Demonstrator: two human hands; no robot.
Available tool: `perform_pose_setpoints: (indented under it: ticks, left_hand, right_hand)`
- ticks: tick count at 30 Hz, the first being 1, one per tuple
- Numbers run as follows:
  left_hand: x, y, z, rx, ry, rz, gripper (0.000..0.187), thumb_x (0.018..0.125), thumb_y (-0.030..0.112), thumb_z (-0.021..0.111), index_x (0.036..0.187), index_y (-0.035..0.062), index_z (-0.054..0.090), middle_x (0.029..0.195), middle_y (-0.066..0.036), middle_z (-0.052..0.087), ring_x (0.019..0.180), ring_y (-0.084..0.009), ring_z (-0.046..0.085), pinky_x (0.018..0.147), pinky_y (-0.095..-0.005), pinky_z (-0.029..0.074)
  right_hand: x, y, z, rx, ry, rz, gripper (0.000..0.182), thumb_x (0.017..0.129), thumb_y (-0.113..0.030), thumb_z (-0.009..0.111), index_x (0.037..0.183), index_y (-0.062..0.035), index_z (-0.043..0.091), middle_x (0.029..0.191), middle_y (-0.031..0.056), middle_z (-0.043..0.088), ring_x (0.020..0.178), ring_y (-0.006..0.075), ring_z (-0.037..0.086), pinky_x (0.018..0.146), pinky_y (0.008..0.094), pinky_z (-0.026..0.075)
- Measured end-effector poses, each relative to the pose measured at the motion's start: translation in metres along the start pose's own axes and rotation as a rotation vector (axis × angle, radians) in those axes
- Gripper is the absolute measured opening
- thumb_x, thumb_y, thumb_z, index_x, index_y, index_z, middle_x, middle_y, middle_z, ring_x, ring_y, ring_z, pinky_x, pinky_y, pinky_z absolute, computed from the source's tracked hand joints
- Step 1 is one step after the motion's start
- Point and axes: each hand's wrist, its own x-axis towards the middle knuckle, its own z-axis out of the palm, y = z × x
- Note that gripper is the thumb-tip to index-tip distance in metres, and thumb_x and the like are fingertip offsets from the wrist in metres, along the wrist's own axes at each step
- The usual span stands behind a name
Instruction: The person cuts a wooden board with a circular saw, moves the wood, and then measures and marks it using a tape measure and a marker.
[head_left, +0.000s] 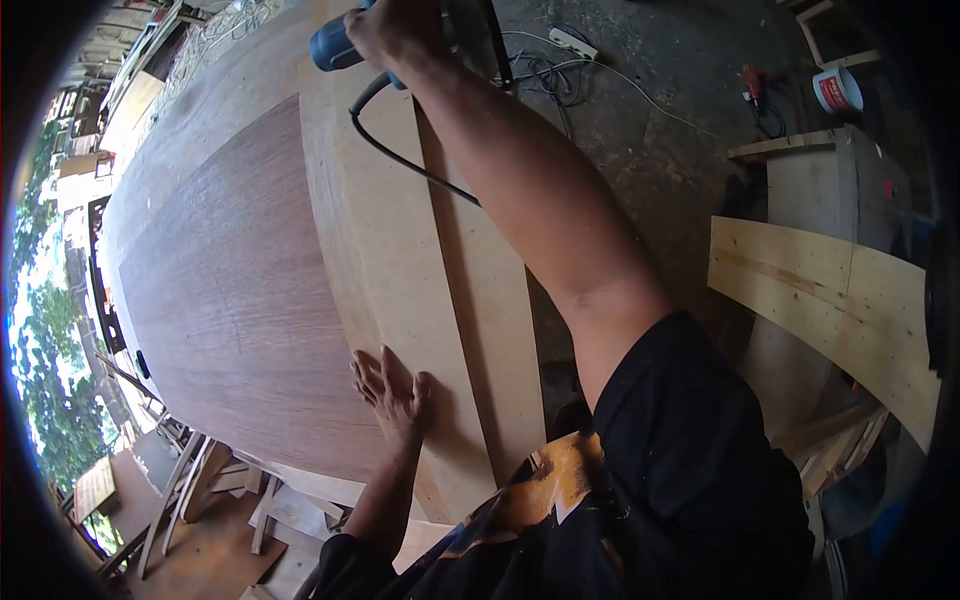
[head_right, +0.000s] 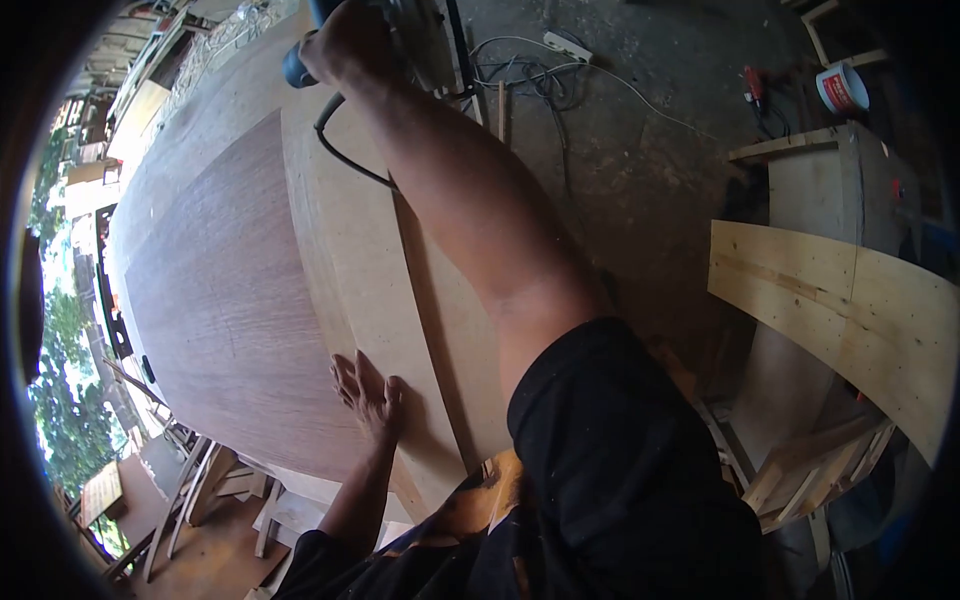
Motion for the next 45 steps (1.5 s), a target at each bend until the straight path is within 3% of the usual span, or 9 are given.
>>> perform_pose_setpoints:
  ticks: [5, 11, 24, 30, 33, 36, 41, 43, 45]
  left_hand:
    - [0.002, 0.005, -0.004, -0.005, 0.001, -0.029, 0.078, 0.082, 0.067, 0.046, 0.139, 0.0144, 0.041, 0.15, -0.023, 0.018, 0.139, -0.0407, 0.013, 0.109, -0.058, 0.008]
    - [0.002, 0.006, -0.007, 0.01, -0.01, -0.026, 0.077, 0.082, 0.067, 0.046, 0.139, 0.0157, 0.041, 0.151, -0.022, 0.017, 0.139, -0.0411, 0.013, 0.11, -0.0569, 0.008]
    - [0.002, 0.006, -0.009, 0.028, -0.03, -0.041, 0.076, 0.082, 0.067, 0.046, 0.139, 0.016, 0.041, 0.15, -0.022, 0.017, 0.139, -0.0411, 0.012, 0.11, -0.0561, 0.008]
    - [0.003, 0.008, -0.012, -0.013, -0.049, -0.071, 0.074, 0.081, 0.066, 0.048, 0.138, 0.0182, 0.045, 0.15, -0.023, 0.017, 0.14, -0.0409, 0.01, 0.11, -0.0584, 0.006]
    - [0.003, 0.006, -0.01, -0.006, -0.04, -0.066, 0.071, 0.083, 0.064, 0.048, 0.138, 0.019, 0.044, 0.151, -0.023, 0.016, 0.14, -0.0403, 0.01, 0.11, -0.058, 0.006]
    - [0.004, 0.009, -0.013, 0.0, -0.043, -0.079, 0.068, 0.084, 0.062, 0.048, 0.138, 0.0201, 0.043, 0.151, -0.022, 0.016, 0.14, -0.0397, 0.011, 0.11, -0.0576, 0.005]
    - [0.0, 0.01, -0.012, -0.013, -0.015, -0.087, 0.066, 0.086, 0.061, 0.046, 0.139, 0.0225, 0.042, 0.151, -0.021, 0.016, 0.14, -0.0389, 0.011, 0.111, -0.0573, 0.004]
    - [0.002, 0.009, -0.012, -0.006, -0.001, -0.086, 0.065, 0.086, 0.061, 0.046, 0.139, 0.0235, 0.042, 0.151, -0.02, 0.016, 0.14, -0.0387, 0.011, 0.111, -0.0573, 0.004]
    - [-0.002, 0.009, -0.014, -0.015, -0.011, -0.092, 0.065, 0.086, 0.061, 0.045, 0.14, 0.0251, 0.04, 0.151, -0.02, 0.016, 0.14, -0.0385, 0.011, 0.111, -0.0574, 0.003]
  right_hand:
    - [0.003, -0.009, -0.004, -0.074, 0.078, -0.032, 0.045, 0.073, -0.029, 0.068, 0.097, 0.0085, 0.062, 0.093, 0.0284, 0.064, 0.086, 0.0386, 0.066, 0.076, 0.0412, 0.054]
    - [-0.008, -0.039, -0.024, -0.003, 0.024, 0.1, 0.04, 0.082, -0.026, 0.065, 0.097, 0.0113, 0.062, 0.082, 0.0231, 0.067, 0.065, 0.0292, 0.068, 0.042, 0.038, 0.055]
    - [0.015, -0.038, -0.015, -0.114, 0.058, 0.009, 0.044, 0.083, -0.026, 0.065, 0.101, 0.0144, 0.059, 0.089, 0.0255, 0.064, 0.061, 0.0317, 0.067, 0.037, 0.0359, 0.054]
    - [0.021, -0.042, -0.016, 0.006, -0.013, 0.157, 0.048, 0.081, -0.03, 0.067, 0.1, 0.0134, 0.06, 0.092, 0.026, 0.065, 0.07, 0.0332, 0.068, 0.049, 0.0385, 0.058]
    - [0.034, -0.028, -0.004, -0.223, 0.1, -0.02, 0.051, 0.079, -0.031, 0.07, 0.102, 0.0122, 0.06, 0.096, 0.026, 0.065, 0.086, 0.0347, 0.066, 0.072, 0.0394, 0.055]
    - [0.032, -0.022, 0.0, -0.176, 0.149, -0.016, 0.052, 0.079, -0.034, 0.071, 0.104, 0.0109, 0.06, 0.104, 0.0273, 0.062, 0.096, 0.0358, 0.063, 0.082, 0.0387, 0.052]
    - [0.024, 0.004, 0.008, -0.004, 0.354, -0.219, 0.049, 0.071, -0.029, 0.069, 0.103, 0.0064, 0.057, 0.098, 0.0265, 0.063, 0.092, 0.0364, 0.065, 0.08, 0.0433, 0.053]
    - [0.003, 0.002, -0.008, -0.037, 0.35, -0.194, 0.064, 0.069, -0.026, 0.071, 0.119, 0.0021, 0.042, 0.103, 0.0256, 0.063, 0.096, 0.0383, 0.063, 0.086, 0.0413, 0.052]
    - [-0.008, 0.013, -0.038, 0.134, 0.436, -0.353, 0.063, 0.068, -0.025, 0.07, 0.118, 0.0018, 0.043, 0.098, 0.0231, 0.063, 0.091, 0.0397, 0.064, 0.083, 0.0438, 0.052]
